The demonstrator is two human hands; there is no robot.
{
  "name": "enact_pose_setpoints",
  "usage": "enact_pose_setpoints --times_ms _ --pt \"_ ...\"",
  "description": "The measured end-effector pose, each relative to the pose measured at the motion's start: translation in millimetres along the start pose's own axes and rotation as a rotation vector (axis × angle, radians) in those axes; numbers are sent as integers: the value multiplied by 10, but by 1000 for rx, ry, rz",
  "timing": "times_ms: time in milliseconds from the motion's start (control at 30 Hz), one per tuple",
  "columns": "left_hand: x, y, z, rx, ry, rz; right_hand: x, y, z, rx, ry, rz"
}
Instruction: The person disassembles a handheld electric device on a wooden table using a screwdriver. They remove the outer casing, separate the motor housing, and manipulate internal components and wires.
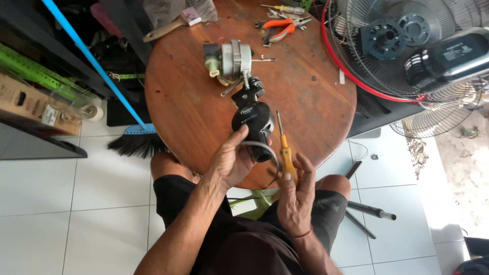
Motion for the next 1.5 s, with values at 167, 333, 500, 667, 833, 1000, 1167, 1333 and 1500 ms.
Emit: enact_pose_setpoints --times_ms 167,333,500,667,833,1000,1167,1333,1500 --pt "-16 15 -99 41 -108 -112 131 -502 163 -38 -13 105" --pt "172 17 -183 -210 -214 136 176 -470 554 -503 -352 397" --pt "17 163 -207 122 214 -726 -303 -132 454 -167 25 116" --pt "411 326 120 209 302 -1408 -724 428 333 225 222 -93" --pt "768 388 278 701 57 -2089 -788 711 212 386 253 -146" --pt "833 819 -183 903 46 -2120 -558 506 -215 16 92 278" --pt "1107 1313 -819 760 194 -2301 4 251 -472 -171 -26 698" --pt "700 1700 -1422 585 242 -2363 422 398 -576 107 -240 881" --pt "884 1717 -1453 868 165 -2154 249 620 -595 143 -260 885"
Point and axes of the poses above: each hand's wrist, its own z-axis away from the middle knuckle, its own x-axis out of the palm, y = z × x, the point moved 7 cm from there along -z, towards the middle knuckle, and after that the axes turned 10 degrees about z, right-handed, at the moved point
